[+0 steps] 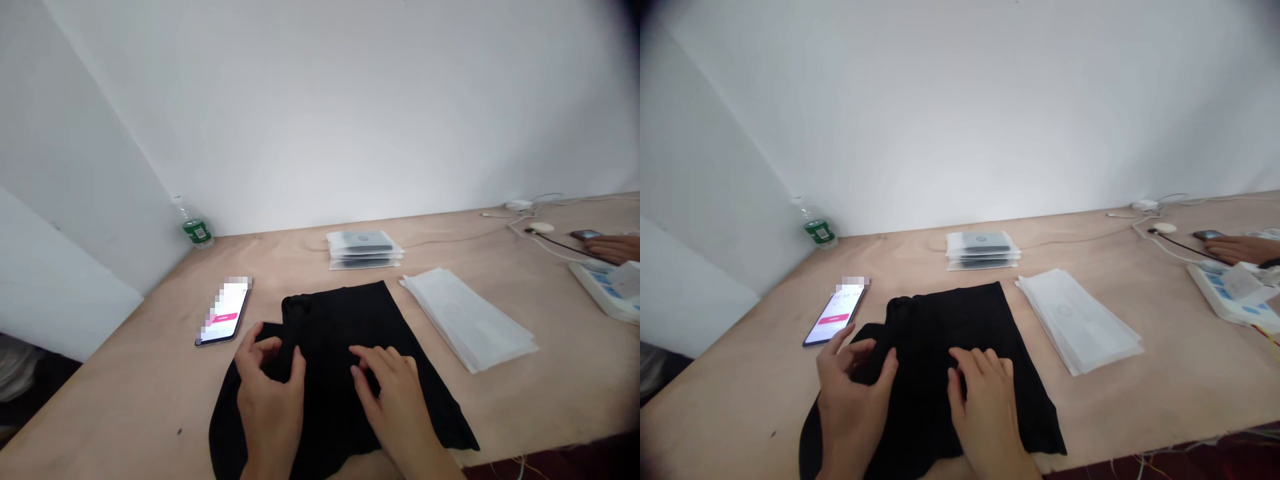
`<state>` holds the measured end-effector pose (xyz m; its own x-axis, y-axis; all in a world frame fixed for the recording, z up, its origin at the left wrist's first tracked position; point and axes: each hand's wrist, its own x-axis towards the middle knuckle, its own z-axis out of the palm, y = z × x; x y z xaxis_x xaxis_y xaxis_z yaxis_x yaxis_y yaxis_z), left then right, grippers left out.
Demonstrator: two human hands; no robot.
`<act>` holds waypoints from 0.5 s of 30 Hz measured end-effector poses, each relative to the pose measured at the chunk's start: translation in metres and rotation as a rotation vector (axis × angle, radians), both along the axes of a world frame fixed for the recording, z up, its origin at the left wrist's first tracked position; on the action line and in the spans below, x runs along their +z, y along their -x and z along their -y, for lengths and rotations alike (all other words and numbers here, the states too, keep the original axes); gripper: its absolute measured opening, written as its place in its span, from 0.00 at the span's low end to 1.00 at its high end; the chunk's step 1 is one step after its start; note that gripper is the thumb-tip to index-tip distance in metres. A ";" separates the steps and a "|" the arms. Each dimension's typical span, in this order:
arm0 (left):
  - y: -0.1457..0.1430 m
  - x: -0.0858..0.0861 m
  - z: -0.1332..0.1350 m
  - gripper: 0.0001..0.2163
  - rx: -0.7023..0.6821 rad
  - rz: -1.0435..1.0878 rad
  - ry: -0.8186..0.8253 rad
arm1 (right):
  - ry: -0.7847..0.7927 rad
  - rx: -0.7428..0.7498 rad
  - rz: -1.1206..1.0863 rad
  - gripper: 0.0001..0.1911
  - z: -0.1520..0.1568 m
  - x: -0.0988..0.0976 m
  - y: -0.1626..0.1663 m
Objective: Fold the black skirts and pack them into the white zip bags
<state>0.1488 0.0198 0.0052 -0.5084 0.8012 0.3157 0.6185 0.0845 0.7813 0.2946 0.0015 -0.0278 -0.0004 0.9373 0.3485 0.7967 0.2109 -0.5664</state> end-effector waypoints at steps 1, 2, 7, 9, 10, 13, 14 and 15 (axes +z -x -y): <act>-0.004 0.000 0.000 0.24 -0.040 -0.042 -0.079 | -0.004 -0.012 -0.029 0.14 0.001 -0.001 -0.002; -0.009 -0.002 0.001 0.21 -0.122 -0.100 -0.159 | -0.009 -0.033 -0.059 0.16 0.003 -0.002 -0.005; -0.027 -0.024 0.006 0.21 -0.713 -0.446 -0.309 | -0.002 -0.130 -0.051 0.29 0.006 -0.007 -0.027; -0.027 -0.032 0.009 0.21 -0.762 -0.516 -0.274 | 0.023 -0.107 0.042 0.31 0.007 -0.009 -0.033; -0.025 -0.035 0.010 0.20 -0.756 -0.526 -0.262 | 0.032 -0.093 0.085 0.31 0.008 -0.010 -0.034; -0.020 -0.041 0.012 0.17 -0.746 -0.513 -0.255 | 0.030 -0.075 0.152 0.28 0.008 -0.012 -0.034; -0.019 -0.041 0.012 0.17 -0.747 -0.511 -0.260 | 0.027 -0.075 0.166 0.27 0.007 -0.012 -0.034; -0.019 -0.041 0.012 0.17 -0.753 -0.519 -0.266 | 0.026 -0.074 0.179 0.27 0.006 -0.011 -0.035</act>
<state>0.1673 0.0075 -0.0362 0.3666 0.7307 0.5759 0.7134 -0.6181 0.3302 0.3300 -0.0041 -0.0388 0.0087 0.9458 0.3248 0.8981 0.1354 -0.4185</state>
